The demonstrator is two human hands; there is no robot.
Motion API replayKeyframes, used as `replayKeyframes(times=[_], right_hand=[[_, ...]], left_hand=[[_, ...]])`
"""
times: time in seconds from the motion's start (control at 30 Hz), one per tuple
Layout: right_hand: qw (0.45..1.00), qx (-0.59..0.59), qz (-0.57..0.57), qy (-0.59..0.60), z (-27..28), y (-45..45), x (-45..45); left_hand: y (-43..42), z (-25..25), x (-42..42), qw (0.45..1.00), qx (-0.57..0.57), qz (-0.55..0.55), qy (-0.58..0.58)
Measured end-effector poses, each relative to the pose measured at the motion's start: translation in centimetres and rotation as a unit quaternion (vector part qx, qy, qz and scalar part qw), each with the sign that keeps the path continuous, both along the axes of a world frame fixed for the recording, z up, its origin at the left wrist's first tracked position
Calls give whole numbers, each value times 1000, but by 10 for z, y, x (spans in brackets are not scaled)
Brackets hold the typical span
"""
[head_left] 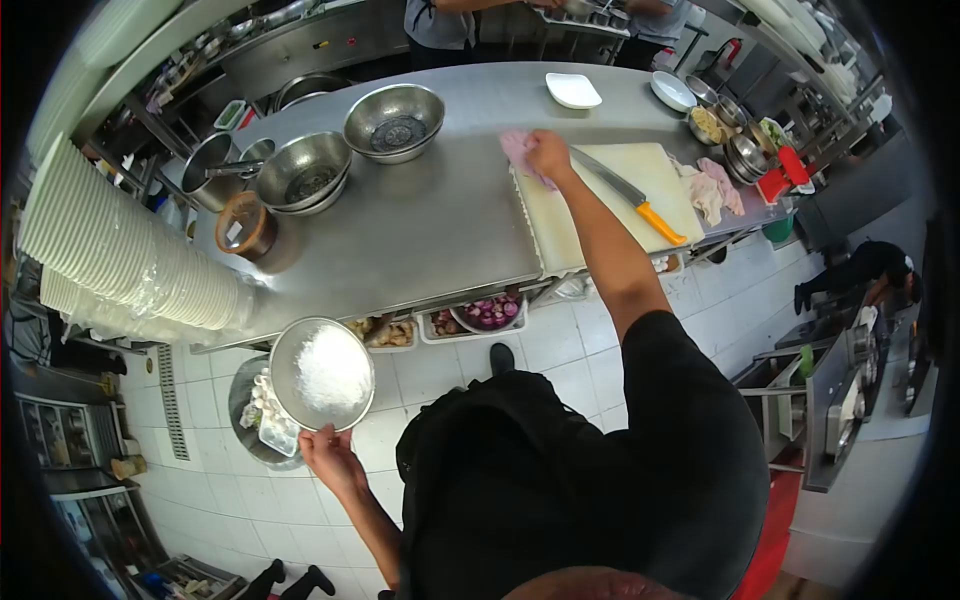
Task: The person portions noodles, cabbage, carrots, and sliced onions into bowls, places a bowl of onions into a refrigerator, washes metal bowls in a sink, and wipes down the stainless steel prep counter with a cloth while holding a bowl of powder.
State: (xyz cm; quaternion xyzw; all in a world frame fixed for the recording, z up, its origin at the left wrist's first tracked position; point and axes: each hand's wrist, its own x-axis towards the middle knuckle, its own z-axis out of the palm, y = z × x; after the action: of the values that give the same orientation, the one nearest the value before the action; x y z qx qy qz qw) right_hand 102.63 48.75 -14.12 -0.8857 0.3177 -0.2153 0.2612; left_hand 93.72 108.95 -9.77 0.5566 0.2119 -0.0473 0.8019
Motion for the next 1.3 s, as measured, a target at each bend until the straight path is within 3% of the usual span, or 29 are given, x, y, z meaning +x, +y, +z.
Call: replayKeyframes(times=[0.07,0.13,0.2,0.27,0.33,0.43,0.47,0.5,0.57,0.63,0.73,0.83,0.97,1.13,1.17,1.23,1.27,1.3], right_hand=[[998,-1,-22,59,-34,-7,-6],[992,-102,41,61,-36,26,-9],[993,-47,106,-7,-65,58,-7],[993,-53,103,19,-93,109,-10],[999,-43,20,-11,-85,173,-11],[992,27,92,-82,-95,264,-2],[985,4,135,-111,-136,295,18],[930,327,122,-117,-100,331,11],[942,-2,302,-148,-75,368,0],[902,31,429,-46,-60,381,1],[896,166,412,20,-49,382,-10],[899,310,308,-30,-29,348,-19],[918,352,165,-75,32,292,-24],[956,77,110,-260,2,254,-3],[946,107,164,-257,2,246,-11],[916,299,197,-183,13,243,-43],[892,383,194,-140,21,243,-61],[924,332,174,-72,36,246,-76]], left_hand=[[4,-2,-6,1000,2,3,8],[7,-1,-9,1000,8,11,15],[6,-2,-12,1000,7,7,9],[3,3,-14,1000,16,19,12],[7,2,-8,1000,7,10,2],[5,6,-4,1000,6,2,-4],[4,8,-1,1000,3,3,-11],[2,8,3,1000,0,2,-18],[-1,8,10,999,-6,-1,-34],[6,4,16,999,-7,-16,-46],[2,16,12,998,-5,-13,-68],[5,25,-2,998,-14,6,-58],[27,1,-10,999,12,20,-32],[7,-3,2,999,-8,-40,-22],[2,-4,5,999,-11,-50,-15],[-19,0,5,996,-42,-70,-33],[-15,-27,15,995,-35,-89,-29],[-33,-7,10,993,-54,-91,-47]])
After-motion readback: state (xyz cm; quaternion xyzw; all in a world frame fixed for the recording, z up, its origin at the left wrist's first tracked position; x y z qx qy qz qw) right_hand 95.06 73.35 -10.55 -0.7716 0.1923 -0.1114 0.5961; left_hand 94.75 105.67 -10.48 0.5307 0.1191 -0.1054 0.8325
